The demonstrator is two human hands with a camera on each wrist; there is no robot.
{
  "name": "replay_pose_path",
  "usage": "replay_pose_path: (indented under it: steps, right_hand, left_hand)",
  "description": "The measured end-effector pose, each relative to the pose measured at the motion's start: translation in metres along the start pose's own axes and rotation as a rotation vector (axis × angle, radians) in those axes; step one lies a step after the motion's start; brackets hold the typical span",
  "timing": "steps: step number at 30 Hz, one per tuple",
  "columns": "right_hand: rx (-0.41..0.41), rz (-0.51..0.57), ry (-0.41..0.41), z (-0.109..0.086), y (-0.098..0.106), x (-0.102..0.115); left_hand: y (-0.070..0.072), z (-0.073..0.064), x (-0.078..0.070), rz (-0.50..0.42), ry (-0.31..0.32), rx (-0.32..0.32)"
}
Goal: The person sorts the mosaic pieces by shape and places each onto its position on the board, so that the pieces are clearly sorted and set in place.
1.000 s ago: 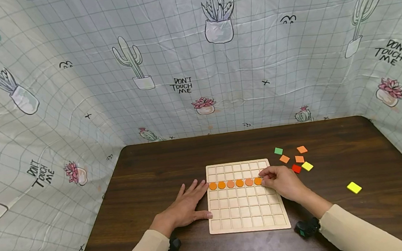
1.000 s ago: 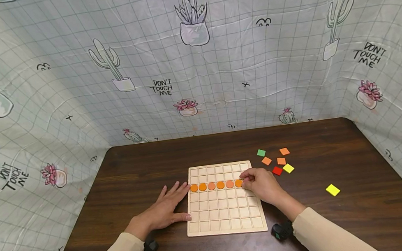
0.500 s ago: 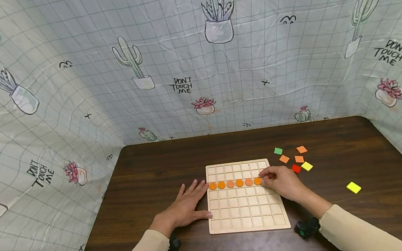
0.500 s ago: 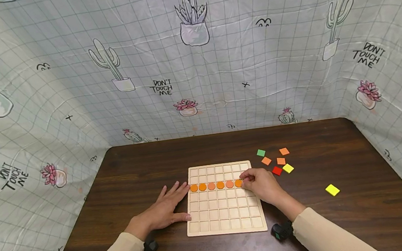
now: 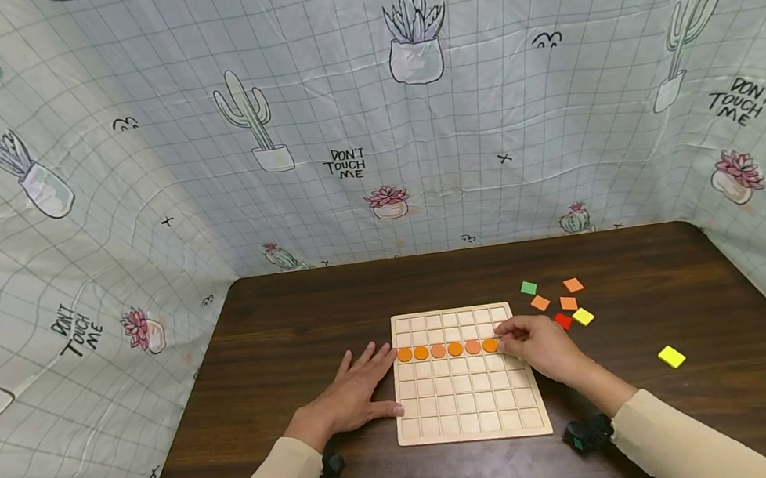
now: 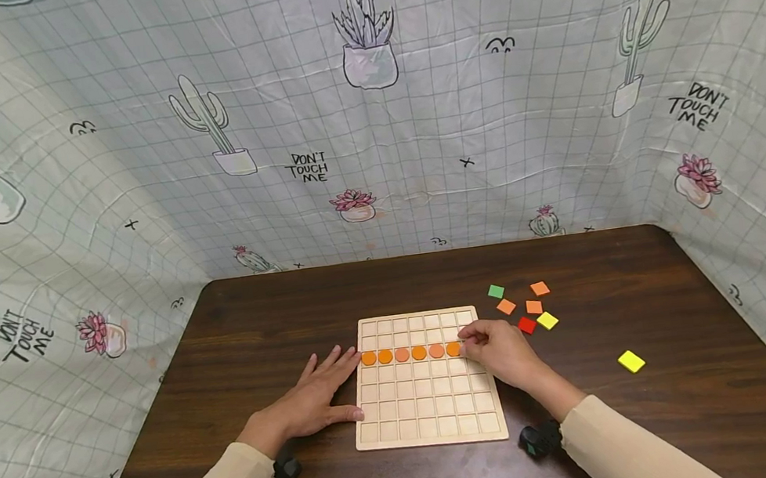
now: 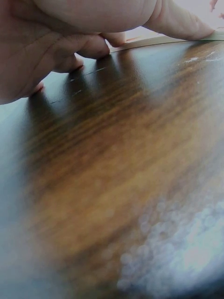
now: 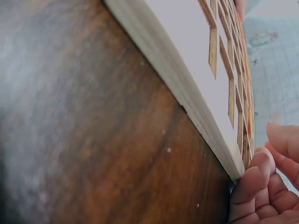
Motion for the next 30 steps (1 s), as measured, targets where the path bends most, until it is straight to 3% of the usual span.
replay_pose_path:
  steps: [18, 30]
  right_hand:
    - [-0.067, -0.09, 0.019, -0.014, 0.027, -0.002]
    - [-0.163, -0.224, 0.023, -0.039, 0.073, -0.013]
  left_hand:
    - [0.001, -0.001, 0.001, -0.001, 0.004, 0.003]
    - [0.0, -0.001, -0.002, -0.004, -0.001, 0.003]
Point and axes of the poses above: each hand's wrist, its own z-axis towards the middle knuckle, its own y-axis out of the back of the hand, x = y × z, the point moved 10 cm from there along z, towards the middle knuckle, and after that the axes turned 8 degrees about z, right-handed, at the moved point
